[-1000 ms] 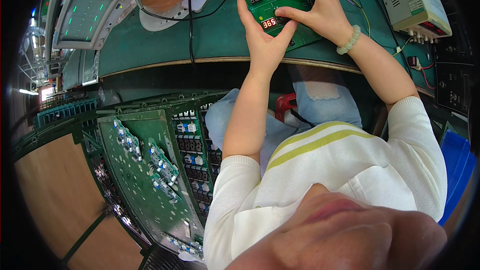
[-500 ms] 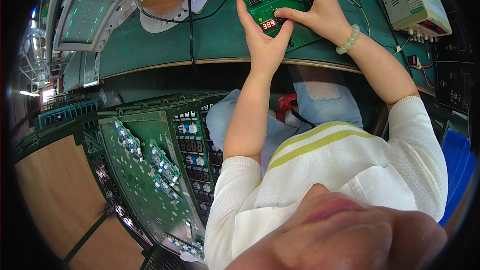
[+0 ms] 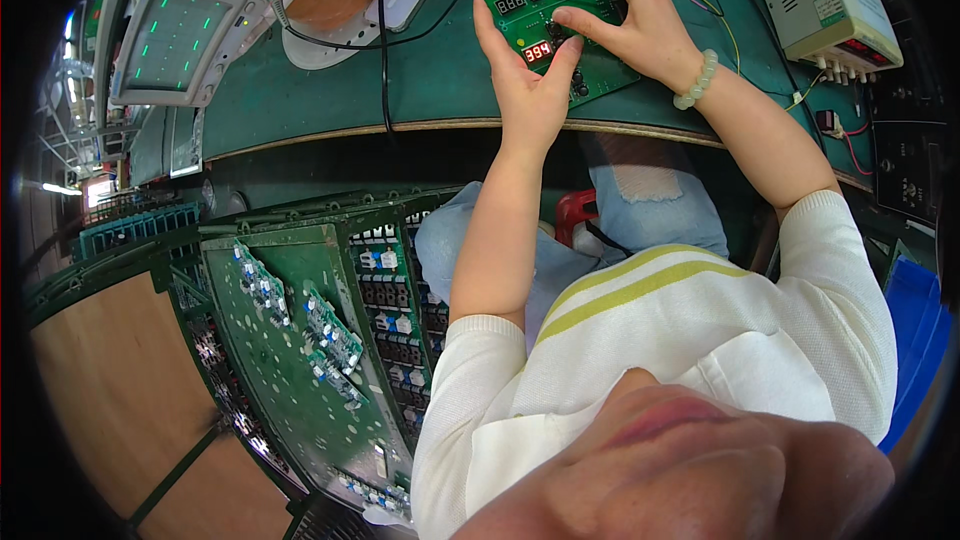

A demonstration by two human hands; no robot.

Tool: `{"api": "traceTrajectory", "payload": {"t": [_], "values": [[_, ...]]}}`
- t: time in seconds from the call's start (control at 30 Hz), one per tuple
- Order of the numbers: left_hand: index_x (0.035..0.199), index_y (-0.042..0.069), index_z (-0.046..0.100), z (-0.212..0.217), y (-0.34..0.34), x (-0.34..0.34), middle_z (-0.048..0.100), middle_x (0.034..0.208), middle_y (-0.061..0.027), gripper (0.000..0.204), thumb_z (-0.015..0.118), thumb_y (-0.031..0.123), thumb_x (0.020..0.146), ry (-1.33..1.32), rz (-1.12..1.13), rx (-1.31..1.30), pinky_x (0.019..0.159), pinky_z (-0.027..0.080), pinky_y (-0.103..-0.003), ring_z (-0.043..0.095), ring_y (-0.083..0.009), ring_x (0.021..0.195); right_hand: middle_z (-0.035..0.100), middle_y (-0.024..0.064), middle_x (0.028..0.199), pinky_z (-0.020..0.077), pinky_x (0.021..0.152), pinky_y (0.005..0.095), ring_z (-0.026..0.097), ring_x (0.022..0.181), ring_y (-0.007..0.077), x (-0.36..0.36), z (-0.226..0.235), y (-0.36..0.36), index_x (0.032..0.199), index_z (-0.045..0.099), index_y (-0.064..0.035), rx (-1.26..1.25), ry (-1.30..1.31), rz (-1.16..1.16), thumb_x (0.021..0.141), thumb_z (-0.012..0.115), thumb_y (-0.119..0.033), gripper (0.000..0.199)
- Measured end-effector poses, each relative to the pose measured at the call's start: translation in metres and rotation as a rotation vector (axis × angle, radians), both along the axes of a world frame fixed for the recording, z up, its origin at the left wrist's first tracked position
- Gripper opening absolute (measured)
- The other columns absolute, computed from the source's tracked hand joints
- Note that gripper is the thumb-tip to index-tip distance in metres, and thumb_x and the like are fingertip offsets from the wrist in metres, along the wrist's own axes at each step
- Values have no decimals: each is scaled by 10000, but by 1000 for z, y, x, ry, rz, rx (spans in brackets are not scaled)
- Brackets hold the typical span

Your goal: Testing and inspecting electronic circuit boards at a workbench using an oscilloscope and power supply.

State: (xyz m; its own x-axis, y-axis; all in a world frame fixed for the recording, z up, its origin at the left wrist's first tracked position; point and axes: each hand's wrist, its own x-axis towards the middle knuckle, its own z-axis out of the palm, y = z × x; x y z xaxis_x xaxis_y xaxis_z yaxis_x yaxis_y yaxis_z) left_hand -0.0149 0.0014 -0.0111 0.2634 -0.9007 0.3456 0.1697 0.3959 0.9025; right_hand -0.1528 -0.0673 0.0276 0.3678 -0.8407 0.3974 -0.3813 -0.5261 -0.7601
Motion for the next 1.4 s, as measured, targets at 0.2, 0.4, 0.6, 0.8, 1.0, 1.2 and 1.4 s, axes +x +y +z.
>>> {"api": "traceTrajectory", "payload": {"t": [0.2, 0.4, 0.6, 0.8, 1.0, 1.2, 1.4], "values": [[1504, 75, 31, -5, -4, 1, 416, 1340, -152, 938, 626, -109, 804, -51, 29, -22, 928, 489, -304, 515, -201, 1160, 586, 285, 1159, 504, 855, 393, 628, 1012, 364, 0, 2, 0, 1373, 384, 43, 0, -9, -9, 770, 768, -386, 834], [1501, 69, 38, -2, -7, 4, 418, 1337, -147, 929, 619, -117, 801, -41, 23, -28, 939, 482, -303, 515, -203, 1168, 622, 226, 1065, 473, 855, 399, 625, 973, 328, 5, 3, -1, 1297, 484, 3, -3, -88, -19, 793, 748, -349, 670], [1501, 30, 49, -15, -6, 11, 328, 1432, -162, 964, 651, -110, 762, -109, 153, -22, 1046, 388, -352, 446, -238, 1249, 591, 47, 943, 456, 592, 255, 519, 681, 105, 5, -17, -7, 1397, 415, -103, -32, -105, -13, 813, 766, -254, 698], [1502, 53, 52, 0, 1, 1, 356, 1418, -148, 890, 622, -71, 829, 208, 42, 16, 1021, 407, -337, 461, -212, 1238, 593, 35, 983, 444, 718, 289, 545, 837, 136, -2, -12, -6, 1359, 475, -115, -312, -180, -64, 814, 742, -227, 617], [1499, 23, 140, -5, -5, 15, 309, 1473, -138, 612, 387, 332, 1033, 208, 137, -5, 1119, 240, -332, 328, -214, 1337, 606, -19, 894, 311, 913, 362, 551, 956, 190, -11, 15, -9, 1077, 654, -148, -685, 191, -88, 809, 708, -265, 298], [1477, 62, 224, 3, -7, 14, 415, 1410, -101, 659, 225, 532, 1015, 267, 61, -29, 1067, 358, -364, 440, -231, 1271, 553, 51, 805, 317, 823, 360, 539, 834, 225, -7, 42, 6, 933, 615, -127, -868, 331, 36, 814, 711, -275, 213], [1478, 28, 194, -1, -8, 9, 400, 1420, -110, 709, 216, 558, 1007, 276, 84, -31, 1072, 347, -360, 422, -235, 1283, 593, -40, 852, 275, 932, 355, 570, 979, 142, -4, 10, -1, 827, 626, -152, -936, 344, 32, 791, 725, -301, 183]]}}
